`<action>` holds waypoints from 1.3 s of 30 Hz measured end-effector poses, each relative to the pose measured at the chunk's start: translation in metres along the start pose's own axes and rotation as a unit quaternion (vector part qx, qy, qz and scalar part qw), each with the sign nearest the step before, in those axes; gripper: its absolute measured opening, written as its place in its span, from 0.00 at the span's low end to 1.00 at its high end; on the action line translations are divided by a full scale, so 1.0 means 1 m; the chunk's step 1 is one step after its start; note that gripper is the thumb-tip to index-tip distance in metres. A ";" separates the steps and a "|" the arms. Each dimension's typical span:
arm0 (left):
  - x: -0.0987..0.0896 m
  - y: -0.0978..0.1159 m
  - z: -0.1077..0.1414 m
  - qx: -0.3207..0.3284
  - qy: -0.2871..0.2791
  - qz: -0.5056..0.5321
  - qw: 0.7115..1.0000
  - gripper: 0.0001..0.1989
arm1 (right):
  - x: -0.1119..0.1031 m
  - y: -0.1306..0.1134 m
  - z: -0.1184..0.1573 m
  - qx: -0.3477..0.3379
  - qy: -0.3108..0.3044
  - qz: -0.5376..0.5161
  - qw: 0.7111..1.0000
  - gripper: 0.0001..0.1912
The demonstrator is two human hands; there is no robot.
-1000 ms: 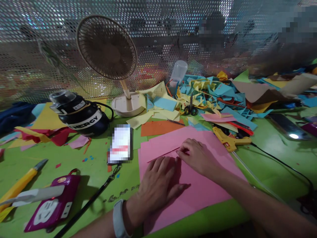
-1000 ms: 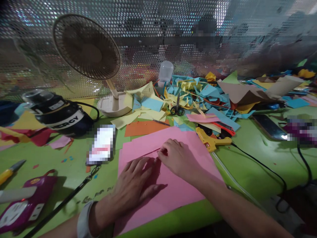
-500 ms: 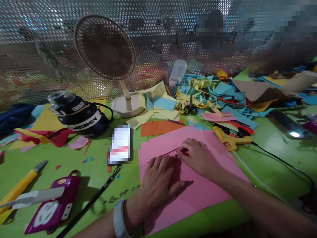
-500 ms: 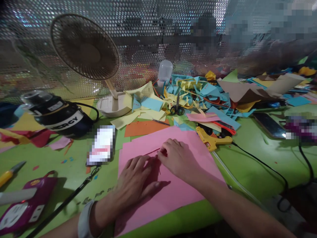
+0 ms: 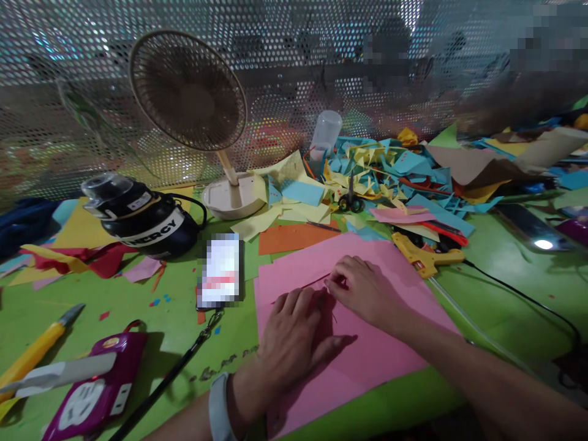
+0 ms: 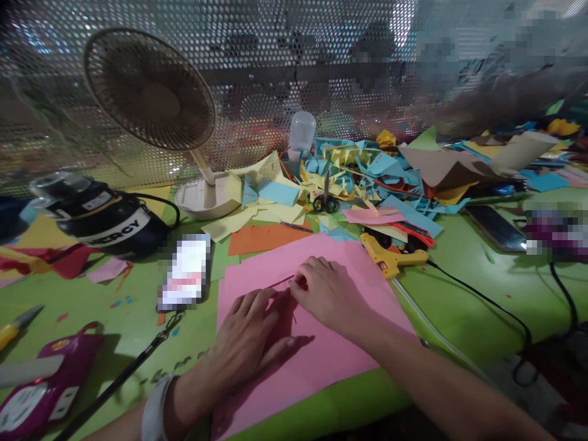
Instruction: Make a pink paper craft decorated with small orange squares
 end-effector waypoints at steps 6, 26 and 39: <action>0.002 0.001 -0.001 0.011 -0.017 -0.037 0.999 0.31 | 0.000 0.002 0.005 -0.005 0.003 0.018 1.000 0.05; 0.005 0.000 -0.002 0.002 -0.044 -0.028 0.999 0.32 | -0.013 0.017 0.006 -0.022 -0.053 -0.057 0.997 0.07; 0.004 0.001 0.000 -0.001 -0.014 -0.038 0.999 0.33 | -0.019 0.015 -0.022 0.144 -0.270 -0.151 0.940 0.05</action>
Point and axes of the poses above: each hand's wrist, its own z-axis away from the middle knuckle, its own x-axis out of the palm, y = z × x, the point moved 4 cm from there along -z, towards the middle knuckle, and after that the axes turned 4 degrees about -z, right-handed, at the moved point
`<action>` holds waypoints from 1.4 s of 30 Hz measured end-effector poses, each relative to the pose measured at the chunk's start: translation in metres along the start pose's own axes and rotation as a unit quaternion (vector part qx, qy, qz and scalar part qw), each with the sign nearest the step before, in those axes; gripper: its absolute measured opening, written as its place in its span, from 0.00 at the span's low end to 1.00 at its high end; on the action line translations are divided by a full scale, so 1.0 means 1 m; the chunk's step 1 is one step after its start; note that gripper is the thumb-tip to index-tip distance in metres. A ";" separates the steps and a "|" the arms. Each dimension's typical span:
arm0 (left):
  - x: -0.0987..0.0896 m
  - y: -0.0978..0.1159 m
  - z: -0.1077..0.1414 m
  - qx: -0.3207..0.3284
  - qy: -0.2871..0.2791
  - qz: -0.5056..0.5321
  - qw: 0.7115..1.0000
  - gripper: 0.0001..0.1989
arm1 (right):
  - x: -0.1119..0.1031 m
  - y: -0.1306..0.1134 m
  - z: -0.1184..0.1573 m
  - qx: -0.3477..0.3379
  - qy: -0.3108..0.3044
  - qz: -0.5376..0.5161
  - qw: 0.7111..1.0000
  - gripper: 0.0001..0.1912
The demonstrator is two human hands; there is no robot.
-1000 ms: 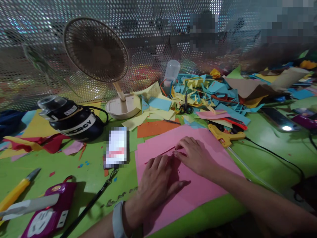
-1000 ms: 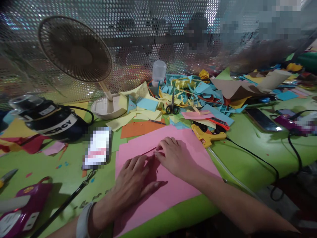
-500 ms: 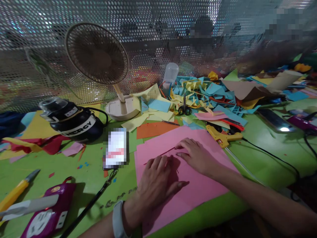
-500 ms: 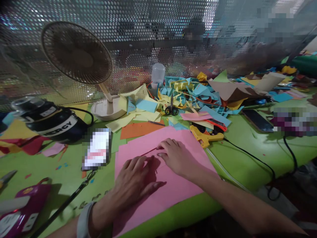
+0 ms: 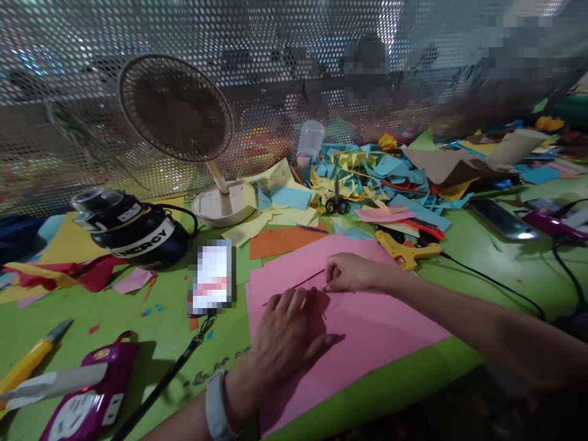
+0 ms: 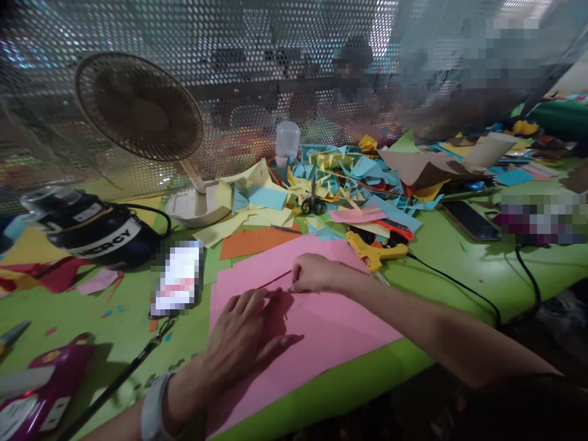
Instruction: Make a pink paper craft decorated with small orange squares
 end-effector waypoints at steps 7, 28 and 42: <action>0.001 0.002 -0.002 0.009 -0.022 -0.022 0.999 0.33 | -0.005 0.008 -0.009 0.019 -0.062 -0.087 0.994 0.10; 0.010 -0.030 -0.051 -0.293 -0.373 0.441 0.761 0.25 | 0.002 0.009 -0.011 0.048 -0.080 -0.114 0.989 0.16; 0.009 -0.036 -0.035 -0.274 -0.360 0.432 0.780 0.24 | 0.002 0.013 -0.008 0.027 -0.073 -0.137 0.987 0.22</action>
Point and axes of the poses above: each hand's wrist, its own z-axis away from the middle knuckle, its own x-axis out of the palm, y = z × x, the point moved 4 cm from there along -z, towards the middle knuckle, and after that the axes turned 4 degrees about -z, right-handed, at the moved point
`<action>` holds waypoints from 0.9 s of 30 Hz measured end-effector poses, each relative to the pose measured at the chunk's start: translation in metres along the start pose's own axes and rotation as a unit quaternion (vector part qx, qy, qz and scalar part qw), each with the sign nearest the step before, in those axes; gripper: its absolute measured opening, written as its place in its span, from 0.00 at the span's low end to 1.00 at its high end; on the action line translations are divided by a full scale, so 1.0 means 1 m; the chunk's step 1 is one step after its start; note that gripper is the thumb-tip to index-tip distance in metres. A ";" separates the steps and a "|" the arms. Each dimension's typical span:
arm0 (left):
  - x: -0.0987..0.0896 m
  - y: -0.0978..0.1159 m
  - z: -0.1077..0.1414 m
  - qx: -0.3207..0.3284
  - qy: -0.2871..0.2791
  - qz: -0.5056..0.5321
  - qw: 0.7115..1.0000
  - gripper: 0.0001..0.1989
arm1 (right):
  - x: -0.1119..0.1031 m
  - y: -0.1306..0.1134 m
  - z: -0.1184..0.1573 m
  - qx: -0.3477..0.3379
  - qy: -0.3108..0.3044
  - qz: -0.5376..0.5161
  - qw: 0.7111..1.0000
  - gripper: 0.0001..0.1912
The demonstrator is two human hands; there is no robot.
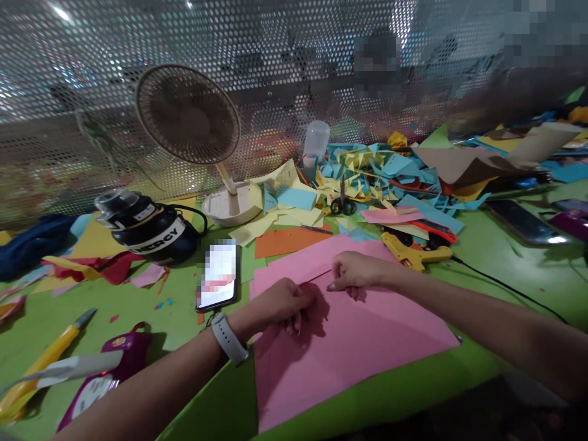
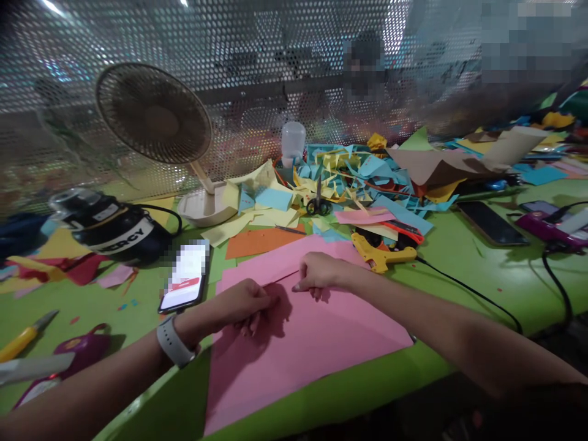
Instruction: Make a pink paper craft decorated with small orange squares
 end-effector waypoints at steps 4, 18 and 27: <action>-0.014 -0.002 0.022 0.087 0.201 -0.104 0.970 0.20 | -0.002 0.000 0.003 0.003 -0.019 -0.005 1.000 0.13; -0.014 -0.023 0.027 0.295 0.344 -0.400 0.797 0.15 | 0.026 -0.003 0.021 0.040 -0.018 0.071 0.997 0.14; -0.014 -0.030 0.020 0.282 0.342 -0.395 0.805 0.15 | 0.032 -0.010 0.025 -0.084 0.082 0.162 0.980 0.19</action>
Point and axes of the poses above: each hand's wrist, its own z-axis away from the middle knuckle, its own x-axis out of the palm, y = z × x, the point moved 4 cm from there along -z, towards the middle knuckle, and after that the axes turned 4 degrees about -z, right-handed, at the moved point
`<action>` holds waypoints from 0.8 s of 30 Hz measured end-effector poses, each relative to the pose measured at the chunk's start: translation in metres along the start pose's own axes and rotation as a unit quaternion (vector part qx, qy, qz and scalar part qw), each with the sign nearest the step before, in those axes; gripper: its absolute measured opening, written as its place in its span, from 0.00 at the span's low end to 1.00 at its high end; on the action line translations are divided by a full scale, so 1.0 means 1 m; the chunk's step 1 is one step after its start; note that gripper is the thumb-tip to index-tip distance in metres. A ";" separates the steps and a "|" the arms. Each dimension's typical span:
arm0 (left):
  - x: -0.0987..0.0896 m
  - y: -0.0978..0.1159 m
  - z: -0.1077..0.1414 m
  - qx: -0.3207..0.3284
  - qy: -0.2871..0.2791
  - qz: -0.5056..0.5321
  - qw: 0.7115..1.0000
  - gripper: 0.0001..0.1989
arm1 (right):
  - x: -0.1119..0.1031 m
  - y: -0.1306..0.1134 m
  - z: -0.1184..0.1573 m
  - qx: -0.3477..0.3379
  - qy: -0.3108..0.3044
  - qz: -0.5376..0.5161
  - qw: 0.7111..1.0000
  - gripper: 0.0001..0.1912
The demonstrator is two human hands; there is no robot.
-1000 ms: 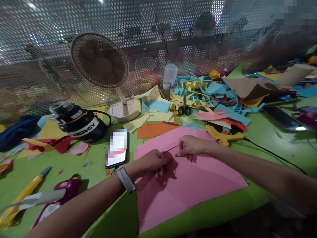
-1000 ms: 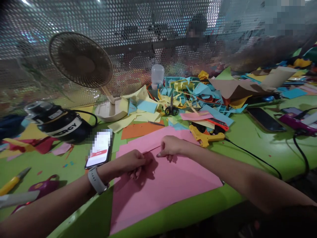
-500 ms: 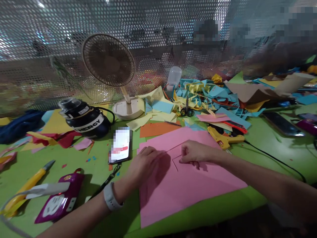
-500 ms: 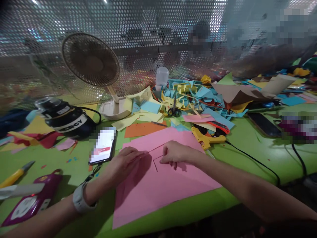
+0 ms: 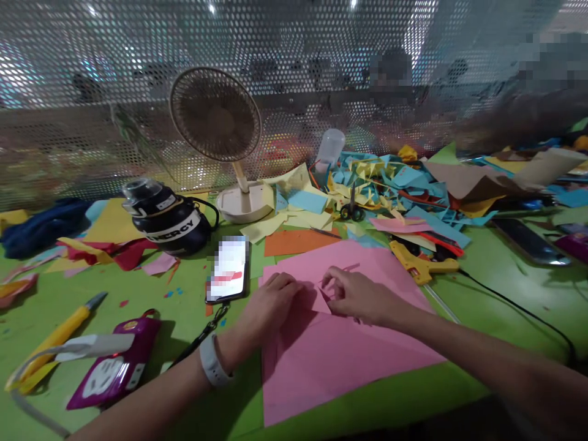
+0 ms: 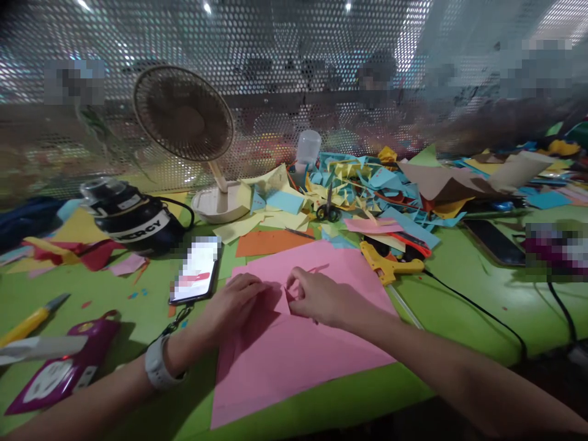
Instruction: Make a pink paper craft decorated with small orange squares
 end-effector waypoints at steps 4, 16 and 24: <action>0.000 0.001 -0.001 0.001 -0.008 -0.002 1.000 0.14 | 0.000 -0.003 -0.007 -0.110 0.029 0.026 0.993 0.09; -0.014 0.024 0.008 0.038 0.066 -0.034 0.997 0.13 | 0.003 0.004 -0.023 -0.056 0.032 0.013 0.998 0.12; -0.005 0.044 0.016 0.078 0.066 -0.043 0.994 0.12 | 0.003 0.007 -0.023 -0.044 0.045 0.010 0.998 0.06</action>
Point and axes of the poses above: each hand's wrist, its own z-axis away from the middle knuckle, its own x-axis out of the palm, y = z × x, the point moved 4 cm from there along -z, towards the middle knuckle, and after that the axes turned 4 degrees about -z, right-handed, at the moved point
